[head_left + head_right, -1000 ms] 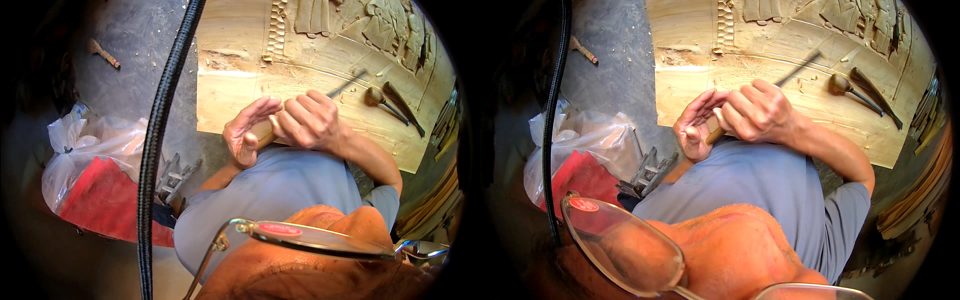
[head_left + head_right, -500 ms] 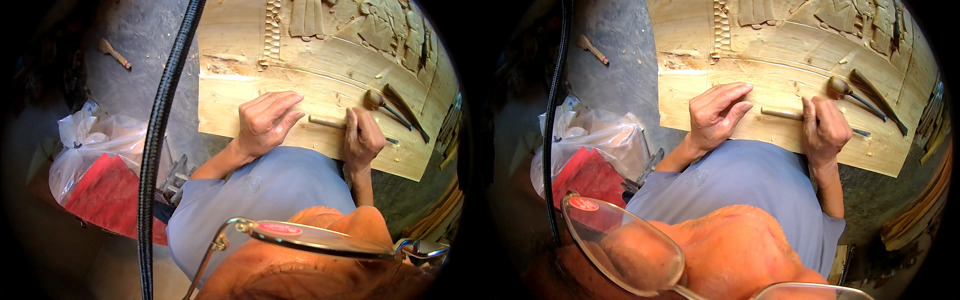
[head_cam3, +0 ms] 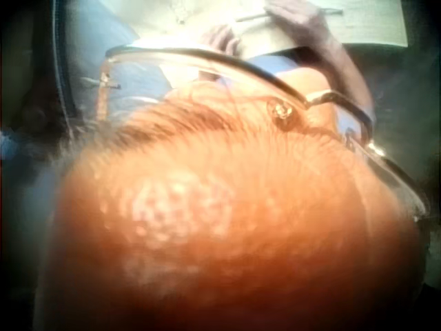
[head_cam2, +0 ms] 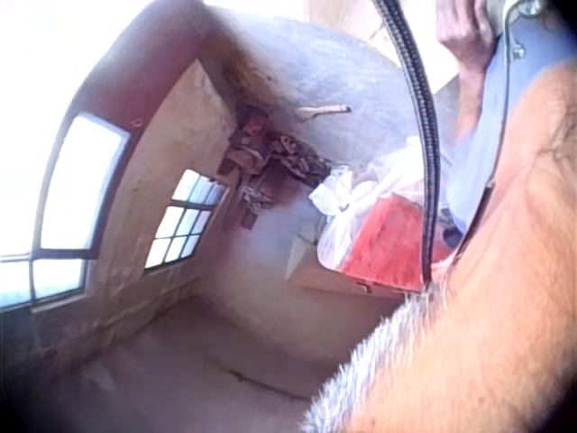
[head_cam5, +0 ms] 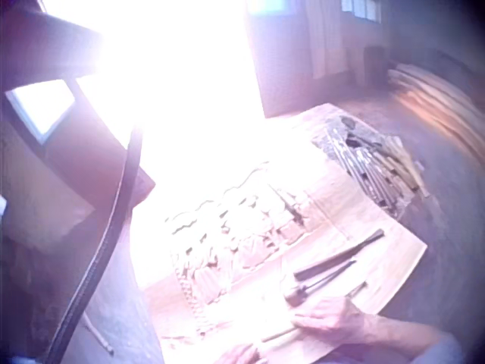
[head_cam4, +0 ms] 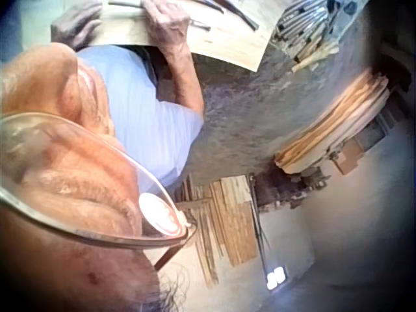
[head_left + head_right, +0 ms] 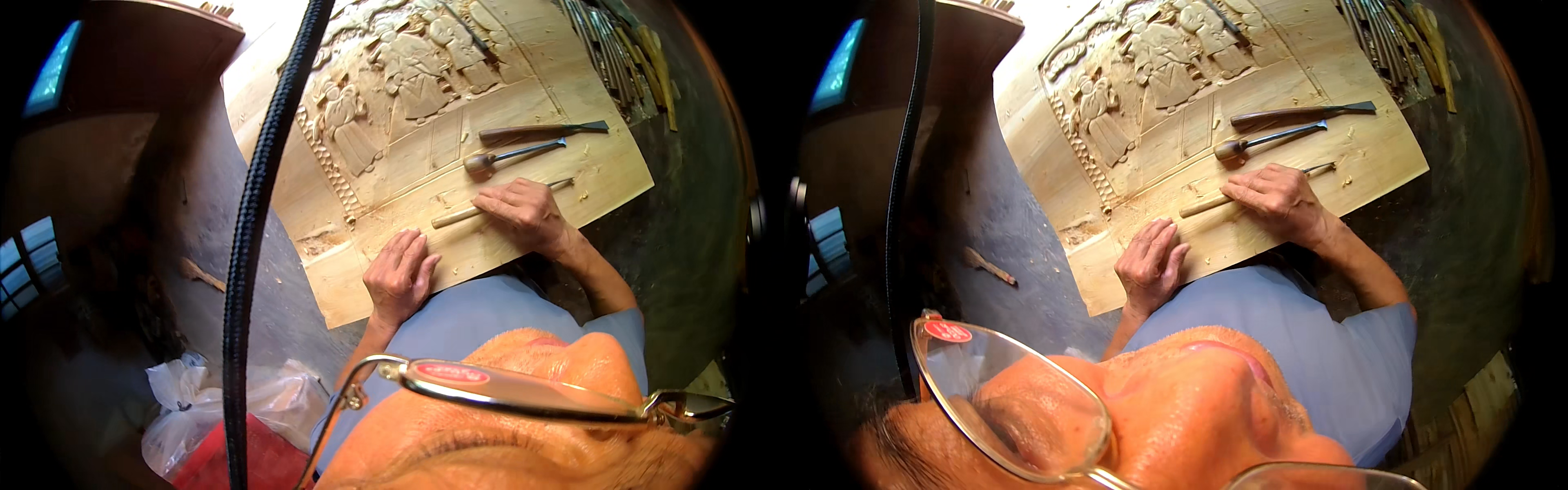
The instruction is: The person carves a wooden board using various chisels and a mallet, creating a relief of figures. They hold the chisel and strike it with a mallet or push it by hand to remove wood shavings, alternating between different tools for detailed carving.
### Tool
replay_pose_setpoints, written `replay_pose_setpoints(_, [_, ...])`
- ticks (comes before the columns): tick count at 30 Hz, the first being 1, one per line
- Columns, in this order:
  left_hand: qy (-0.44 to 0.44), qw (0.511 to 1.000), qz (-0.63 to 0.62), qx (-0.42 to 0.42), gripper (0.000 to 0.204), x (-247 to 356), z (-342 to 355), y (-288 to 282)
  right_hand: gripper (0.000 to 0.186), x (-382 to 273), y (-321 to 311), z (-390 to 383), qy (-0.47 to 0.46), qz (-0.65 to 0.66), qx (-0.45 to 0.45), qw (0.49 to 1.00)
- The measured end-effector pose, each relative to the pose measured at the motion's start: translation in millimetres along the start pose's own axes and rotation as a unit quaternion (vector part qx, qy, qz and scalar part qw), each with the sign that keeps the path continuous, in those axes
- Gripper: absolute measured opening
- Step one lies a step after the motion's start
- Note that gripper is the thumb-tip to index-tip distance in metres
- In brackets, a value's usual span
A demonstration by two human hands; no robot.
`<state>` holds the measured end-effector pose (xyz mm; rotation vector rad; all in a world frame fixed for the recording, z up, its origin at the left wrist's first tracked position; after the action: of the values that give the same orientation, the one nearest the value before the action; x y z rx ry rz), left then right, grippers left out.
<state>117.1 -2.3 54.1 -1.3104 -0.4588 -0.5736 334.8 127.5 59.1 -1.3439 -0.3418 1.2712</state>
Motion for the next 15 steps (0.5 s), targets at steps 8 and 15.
replay_pose_setpoints(8, [0.118,0.979,0.007,-0.169,0.063,22,17,81,0.027,89,-61,-27,0.038,-0.172,0.092,0.98])
replay_pose_setpoints(15, [0.206,0.949,0.015,-0.238,0.06,60,53,118,0.028,177,-48,0,0.002,-0.197,0.047,0.979])
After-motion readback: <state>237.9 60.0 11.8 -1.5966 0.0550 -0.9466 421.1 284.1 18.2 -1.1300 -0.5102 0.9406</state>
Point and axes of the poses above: each hand's wrist, its own z-axis towards the middle knuckle, its own y-axis out of the palm, x = y × z, the point moved 6 cm from there along z, towards the middle knuckle, and after that the axes turned 5 degrees about -x, right-handed, at the moved point
